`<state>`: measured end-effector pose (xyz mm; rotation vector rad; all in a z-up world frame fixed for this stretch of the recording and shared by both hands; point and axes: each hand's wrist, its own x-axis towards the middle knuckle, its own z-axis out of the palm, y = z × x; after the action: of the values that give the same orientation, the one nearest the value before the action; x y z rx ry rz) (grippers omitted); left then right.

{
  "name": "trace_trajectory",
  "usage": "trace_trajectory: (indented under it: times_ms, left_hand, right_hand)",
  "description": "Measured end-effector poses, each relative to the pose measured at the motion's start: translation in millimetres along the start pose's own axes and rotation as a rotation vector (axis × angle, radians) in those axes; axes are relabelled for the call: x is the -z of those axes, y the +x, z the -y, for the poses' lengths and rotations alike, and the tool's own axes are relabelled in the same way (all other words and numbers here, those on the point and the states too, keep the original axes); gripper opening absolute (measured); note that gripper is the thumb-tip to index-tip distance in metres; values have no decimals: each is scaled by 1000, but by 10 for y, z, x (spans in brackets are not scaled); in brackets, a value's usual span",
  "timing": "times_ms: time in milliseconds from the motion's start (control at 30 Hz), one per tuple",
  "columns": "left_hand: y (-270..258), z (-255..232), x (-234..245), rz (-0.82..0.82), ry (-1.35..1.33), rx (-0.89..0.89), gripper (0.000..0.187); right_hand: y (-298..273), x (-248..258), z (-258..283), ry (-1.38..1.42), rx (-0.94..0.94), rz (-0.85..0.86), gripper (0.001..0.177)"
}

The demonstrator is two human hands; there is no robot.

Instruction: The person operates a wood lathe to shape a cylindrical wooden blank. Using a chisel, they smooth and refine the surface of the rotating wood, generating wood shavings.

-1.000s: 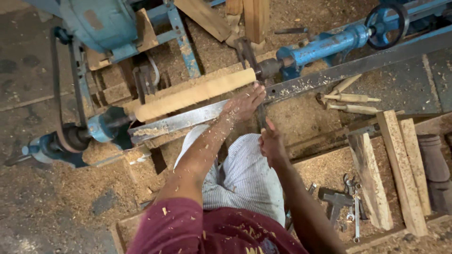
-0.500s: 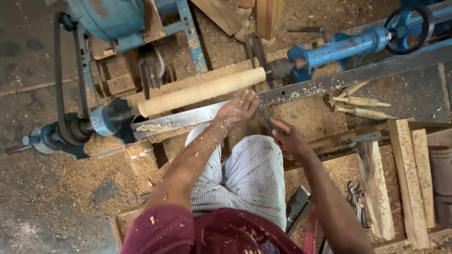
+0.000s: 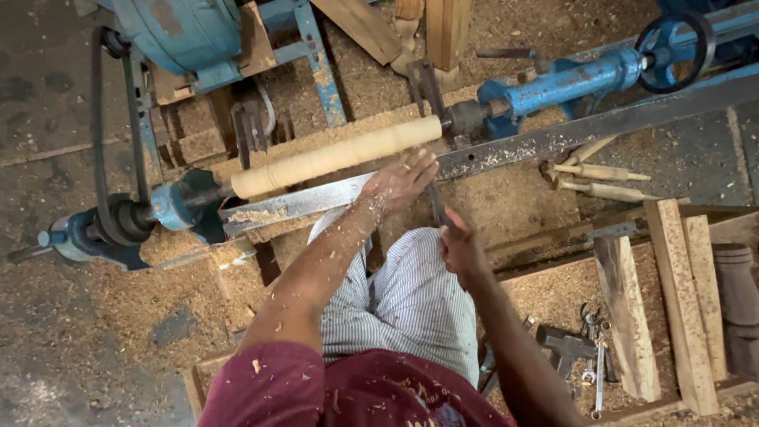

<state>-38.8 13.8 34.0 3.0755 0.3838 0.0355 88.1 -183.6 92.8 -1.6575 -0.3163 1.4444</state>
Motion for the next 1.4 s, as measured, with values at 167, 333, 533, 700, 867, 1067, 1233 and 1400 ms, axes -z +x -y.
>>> trace_trajectory:
  times_ms: [167,333,533,700,867,1067,1233,1400]
  left_hand:
    - [31,8,23,-91,-124,46,53]
    - [47,24,36,-158,-150,31,61]
    - [-240,62,69,-156,6,-17,61]
    - [-319,77,2,-144,165,-38,59]
    - [-325,78,-55,-172,93,-52,52]
    - [-350,37,-123,-167,130,15,50]
    - [-364,56,-52,-221,188,42,45]
    - [-403,28,-73,-263,177,29,46]
  right_hand:
    - [-45,-191,-29,75,1,-72,53]
    - [-66,-442,-106,183,29,-130,56]
    - [-156,-399,-85,-2,36,-29,56]
    - [-64,-204,2,-76,-39,48,56]
    - [-49,-2,286,-318,-25,94,52]
    - [-66,131,739,-597,-257,40,54]
    - [126,157,524,-552,55,151,46]
    - [20,4,283,-307,-61,76,49]
